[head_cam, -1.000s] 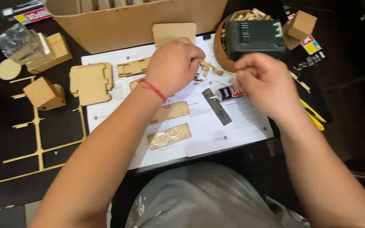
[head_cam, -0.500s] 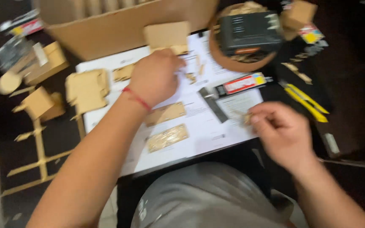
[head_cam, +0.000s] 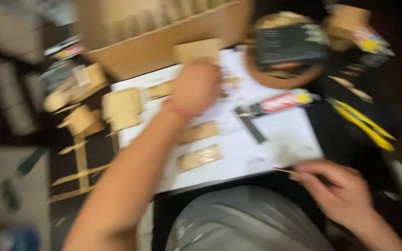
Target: Assembling small wooden boxes from laser-cut pieces using glue and a utility knife.
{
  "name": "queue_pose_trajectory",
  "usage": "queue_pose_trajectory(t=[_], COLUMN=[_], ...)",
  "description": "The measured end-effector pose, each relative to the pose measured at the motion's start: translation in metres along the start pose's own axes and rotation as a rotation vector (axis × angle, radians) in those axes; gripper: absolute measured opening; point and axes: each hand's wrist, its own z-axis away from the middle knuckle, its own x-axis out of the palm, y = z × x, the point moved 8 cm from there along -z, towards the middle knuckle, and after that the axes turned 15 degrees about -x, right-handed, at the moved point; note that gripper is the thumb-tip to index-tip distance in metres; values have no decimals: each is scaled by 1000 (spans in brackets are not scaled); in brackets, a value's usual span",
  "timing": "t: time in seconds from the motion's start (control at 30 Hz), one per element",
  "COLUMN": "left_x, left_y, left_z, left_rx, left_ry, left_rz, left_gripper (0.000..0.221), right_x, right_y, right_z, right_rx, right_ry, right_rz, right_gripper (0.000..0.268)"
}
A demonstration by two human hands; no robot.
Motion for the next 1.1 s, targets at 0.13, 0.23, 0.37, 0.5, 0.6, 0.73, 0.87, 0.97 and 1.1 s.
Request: queue_pose_trajectory(t=[0.13,0.23,0.37,0.5,0.6,0.73,0.87,0.97,1.1], left_x=[28,20,-1,-33,-62,-73,-66,-63,-62], left_y=[3,23,20,0,-24,-31,-28,-18,-11], left_z=[-8,-1,21,40,62,71,73,77,87], left_rx=[-85,84,54,-14,-73,-148,-177,-169,-138], left_ry=[-28,9,5,55,183,133,67,47,32], left_rz=[-106,-45,54,115,50,41,-1,-3,39], left_gripper=[26,10,14,19,14,14,14,16,17], right_x=[25,29,29,0,-9,-6,-3,-4,-8], right_y=[18,35,49,21,2,-8,-6,-6,-4], right_z=[19,44,46,13,-6,-25,-31,-34,-41], right_rx=[79,94,83,92,84,58,117,107,161], right_ry=[92,223,234,120,168,130,150,174,142], right_rz=[-70,-177,-199,31,19,-59,-27,-50,-33], right_gripper=[13,13,11,12,17,20,15,14,12])
